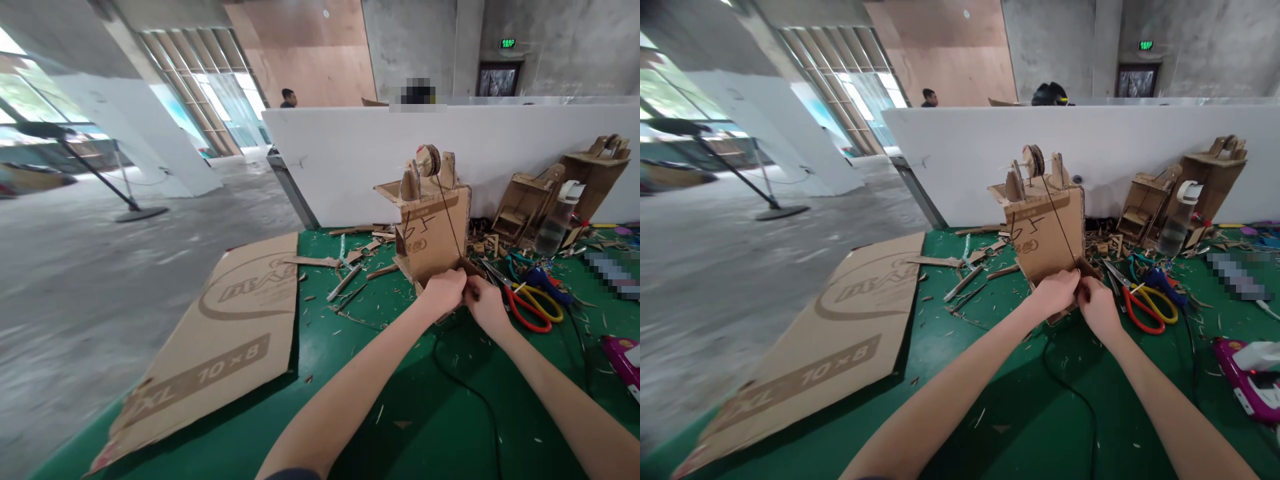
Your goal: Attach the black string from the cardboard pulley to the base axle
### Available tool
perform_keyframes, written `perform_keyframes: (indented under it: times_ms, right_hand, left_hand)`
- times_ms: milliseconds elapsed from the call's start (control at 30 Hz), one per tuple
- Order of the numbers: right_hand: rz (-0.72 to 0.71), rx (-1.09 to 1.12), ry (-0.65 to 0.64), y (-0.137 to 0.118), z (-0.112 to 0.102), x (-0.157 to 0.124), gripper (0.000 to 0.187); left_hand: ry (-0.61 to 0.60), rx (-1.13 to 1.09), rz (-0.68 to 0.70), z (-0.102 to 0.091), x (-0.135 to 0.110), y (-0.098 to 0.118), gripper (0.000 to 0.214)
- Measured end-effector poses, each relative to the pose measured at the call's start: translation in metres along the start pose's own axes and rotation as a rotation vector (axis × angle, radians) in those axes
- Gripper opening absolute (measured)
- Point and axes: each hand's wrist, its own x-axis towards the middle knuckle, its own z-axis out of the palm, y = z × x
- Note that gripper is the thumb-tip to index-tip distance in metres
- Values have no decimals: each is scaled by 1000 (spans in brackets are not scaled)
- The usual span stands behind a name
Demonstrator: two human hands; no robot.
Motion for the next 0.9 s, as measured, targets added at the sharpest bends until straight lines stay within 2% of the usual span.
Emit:
perform_keyframes:
  times_ms: [400, 633, 900]
  right_hand:
    - [-36, 8, -12, -3, 1, 4, 16]
    - [-94, -229, -103, -8, -3, -6, 12]
    - [-55, -322, -101, -9, -5, -8, 13]
  left_hand:
    - [-73, 49, 7, -13, -2, -3, 27]
    - [-125, 82, 45, -29, -12, -10, 19]
    - [-153, 79, 58, -33, -11, -17, 28]
